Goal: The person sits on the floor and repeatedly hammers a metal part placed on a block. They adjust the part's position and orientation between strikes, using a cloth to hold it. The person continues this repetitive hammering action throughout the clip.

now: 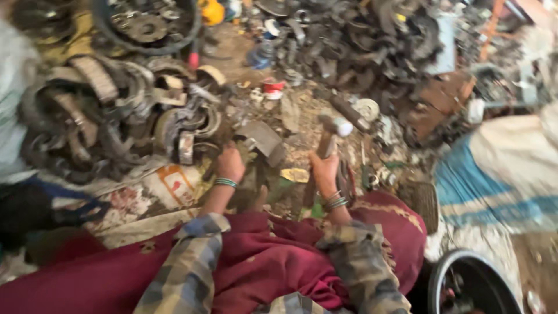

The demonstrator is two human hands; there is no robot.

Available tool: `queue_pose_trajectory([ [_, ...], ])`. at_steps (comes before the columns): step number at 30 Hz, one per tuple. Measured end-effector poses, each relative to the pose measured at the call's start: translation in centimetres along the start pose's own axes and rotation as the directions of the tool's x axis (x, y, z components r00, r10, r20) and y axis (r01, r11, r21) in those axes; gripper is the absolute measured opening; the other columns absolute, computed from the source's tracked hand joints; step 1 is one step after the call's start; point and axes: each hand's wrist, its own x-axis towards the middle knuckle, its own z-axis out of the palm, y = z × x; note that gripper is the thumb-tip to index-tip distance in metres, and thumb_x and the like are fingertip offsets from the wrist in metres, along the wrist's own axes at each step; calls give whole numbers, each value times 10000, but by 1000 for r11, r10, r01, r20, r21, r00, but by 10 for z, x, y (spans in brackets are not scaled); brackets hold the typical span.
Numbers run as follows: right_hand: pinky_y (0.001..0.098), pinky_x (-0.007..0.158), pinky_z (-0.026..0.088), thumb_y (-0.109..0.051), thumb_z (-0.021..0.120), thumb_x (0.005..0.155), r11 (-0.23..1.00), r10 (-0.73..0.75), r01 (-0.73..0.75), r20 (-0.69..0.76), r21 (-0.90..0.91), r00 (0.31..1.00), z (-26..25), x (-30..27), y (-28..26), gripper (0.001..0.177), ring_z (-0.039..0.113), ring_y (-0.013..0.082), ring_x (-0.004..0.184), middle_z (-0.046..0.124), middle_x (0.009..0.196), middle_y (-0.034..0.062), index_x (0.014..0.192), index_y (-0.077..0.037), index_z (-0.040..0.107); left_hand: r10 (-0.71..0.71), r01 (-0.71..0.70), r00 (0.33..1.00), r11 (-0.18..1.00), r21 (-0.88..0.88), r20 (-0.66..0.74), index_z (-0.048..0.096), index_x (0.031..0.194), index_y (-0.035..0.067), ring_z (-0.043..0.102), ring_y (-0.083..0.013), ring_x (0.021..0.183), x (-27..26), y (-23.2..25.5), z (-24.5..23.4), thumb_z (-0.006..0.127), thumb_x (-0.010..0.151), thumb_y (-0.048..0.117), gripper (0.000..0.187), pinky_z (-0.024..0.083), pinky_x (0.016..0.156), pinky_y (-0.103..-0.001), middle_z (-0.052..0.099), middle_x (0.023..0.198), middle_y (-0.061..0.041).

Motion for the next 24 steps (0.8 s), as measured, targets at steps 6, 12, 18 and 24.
queue_pose_trajectory([
  [6,342,573,532,-223,719,857,799,480,-503,153,329,864,-27,2,68,200,674,156,624,727,736,29,879,-28,759,112,-113,986,994,1,124,669,1028,-26,684,-467,984,14,19,-59,831,762,312,459,554,877,-533,708,1018,-297],
  [12,412,735,564,-448,715,938,596,243,-105,55,-796,968,-51,8,27,363,715,244,856,762,943,100,1082,-116,746,181,-189,924,982,-10,335,715,1078,35,688,-440,1003,12,68,-148,889,628,378,592,554,889,-513,721,1056,-266],
  [18,364,864,600,-425,737,876,947,-55,175,402,-270,914,-23,-9,-60,535,758,195,980,779,1149,96,1326,-151,643,228,-325,812,941,92,538,766,1057,63,704,-412,1038,-2,114,-153,799,766,406,451,563,918,-495,738,1067,-248],
  [24,364,955,539,-321,846,791,950,-186,290,539,-114,821,-30,-29,-72,590,708,241,1096,749,1200,149,1281,-37,681,512,-461,716,857,-230,473,701,1137,64,683,-399,1073,-9,129,-148,741,732,209,433,539,918,-485,733,1112,-211],
])
